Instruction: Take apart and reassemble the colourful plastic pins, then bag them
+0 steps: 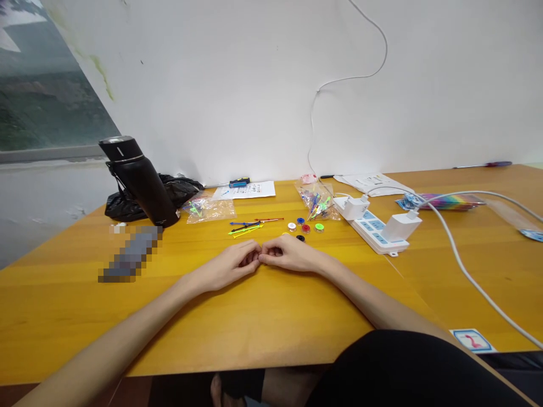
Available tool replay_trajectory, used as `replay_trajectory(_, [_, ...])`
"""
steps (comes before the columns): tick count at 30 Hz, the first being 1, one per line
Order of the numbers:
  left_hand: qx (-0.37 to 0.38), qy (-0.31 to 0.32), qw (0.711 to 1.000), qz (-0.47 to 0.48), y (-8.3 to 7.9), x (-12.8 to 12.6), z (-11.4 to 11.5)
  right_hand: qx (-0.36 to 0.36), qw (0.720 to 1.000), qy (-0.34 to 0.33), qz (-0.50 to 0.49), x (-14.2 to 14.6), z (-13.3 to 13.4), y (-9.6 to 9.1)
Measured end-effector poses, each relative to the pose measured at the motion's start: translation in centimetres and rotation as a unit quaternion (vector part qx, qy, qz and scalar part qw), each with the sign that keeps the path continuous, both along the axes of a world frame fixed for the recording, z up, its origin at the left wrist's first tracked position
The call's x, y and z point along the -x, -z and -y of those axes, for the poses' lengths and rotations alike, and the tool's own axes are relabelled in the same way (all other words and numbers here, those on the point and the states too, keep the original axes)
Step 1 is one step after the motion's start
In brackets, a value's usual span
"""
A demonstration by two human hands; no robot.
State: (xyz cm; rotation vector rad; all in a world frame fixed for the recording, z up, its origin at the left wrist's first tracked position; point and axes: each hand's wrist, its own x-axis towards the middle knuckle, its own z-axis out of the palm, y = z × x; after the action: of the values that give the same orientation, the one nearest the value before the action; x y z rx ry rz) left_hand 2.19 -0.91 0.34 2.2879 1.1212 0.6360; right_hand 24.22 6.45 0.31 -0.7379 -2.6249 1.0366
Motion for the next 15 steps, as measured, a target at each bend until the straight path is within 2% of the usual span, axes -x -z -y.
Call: replay_trajectory(15, [-0.011, -0.001, 1.0, -0.005, 0.26, 0.0, -0.15, -0.005, 1.0, 0.002, -0.008, -0.11, -0.13, 0.06])
